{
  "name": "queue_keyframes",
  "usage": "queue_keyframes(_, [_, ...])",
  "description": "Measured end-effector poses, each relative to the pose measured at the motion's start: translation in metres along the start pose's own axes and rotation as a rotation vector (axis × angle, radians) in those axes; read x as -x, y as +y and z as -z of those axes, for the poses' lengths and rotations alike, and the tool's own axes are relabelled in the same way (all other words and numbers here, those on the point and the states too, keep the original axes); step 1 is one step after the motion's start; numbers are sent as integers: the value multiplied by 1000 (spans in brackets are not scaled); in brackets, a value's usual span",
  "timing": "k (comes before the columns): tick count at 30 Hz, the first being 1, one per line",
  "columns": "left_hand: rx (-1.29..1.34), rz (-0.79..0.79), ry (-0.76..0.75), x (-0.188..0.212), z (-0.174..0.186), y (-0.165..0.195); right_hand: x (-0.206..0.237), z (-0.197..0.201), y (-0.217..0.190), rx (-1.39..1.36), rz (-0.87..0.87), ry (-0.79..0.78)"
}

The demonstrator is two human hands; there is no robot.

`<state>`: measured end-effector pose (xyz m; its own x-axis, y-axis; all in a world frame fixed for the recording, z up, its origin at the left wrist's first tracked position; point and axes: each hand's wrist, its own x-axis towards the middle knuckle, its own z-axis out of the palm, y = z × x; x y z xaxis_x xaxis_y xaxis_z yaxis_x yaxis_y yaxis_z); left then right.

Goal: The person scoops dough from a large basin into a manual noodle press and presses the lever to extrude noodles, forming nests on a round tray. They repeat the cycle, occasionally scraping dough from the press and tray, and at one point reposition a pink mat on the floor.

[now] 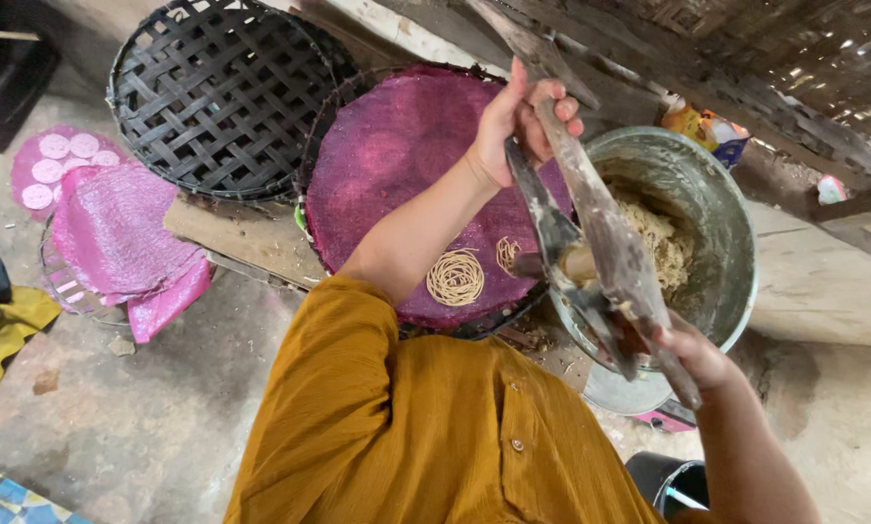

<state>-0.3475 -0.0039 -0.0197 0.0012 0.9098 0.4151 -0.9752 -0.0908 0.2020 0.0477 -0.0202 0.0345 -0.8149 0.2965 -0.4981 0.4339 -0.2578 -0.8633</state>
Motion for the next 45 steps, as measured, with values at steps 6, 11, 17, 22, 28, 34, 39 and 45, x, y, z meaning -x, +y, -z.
queue_keyframes(6, [-43, -67, -165, -19, -35, 23, 5, 20, -6, 209, 177, 222])
queue_keyframes(11, [-49, -16, -170, 7, -53, 34, 7, 5, 13, 155, 140, 85])
queue_keyframes(17, [-16, -27, -93, 9, -60, 13, 31, 5, -13, 234, 135, 173])
queue_keyframes(22, [-65, -57, -98, 6, -66, 42, 3, -8, -9, 192, 171, 163])
queue_keyframes(28, [-153, -47, 83, 40, -58, 28, -5, -20, 27, 139, 171, 80])
queue_keyframes(34, [-25, 61, 115, 34, -20, -8, 12, -4, 53, 106, 28, 203])
queue_keyframes(39, [-13, 80, 68, 11, -13, -14, 19, 15, 39, 123, -9, 222])
queue_keyframes(45, [-99, 14, 47, -26, -12, 26, -11, 23, -5, 141, 170, 108])
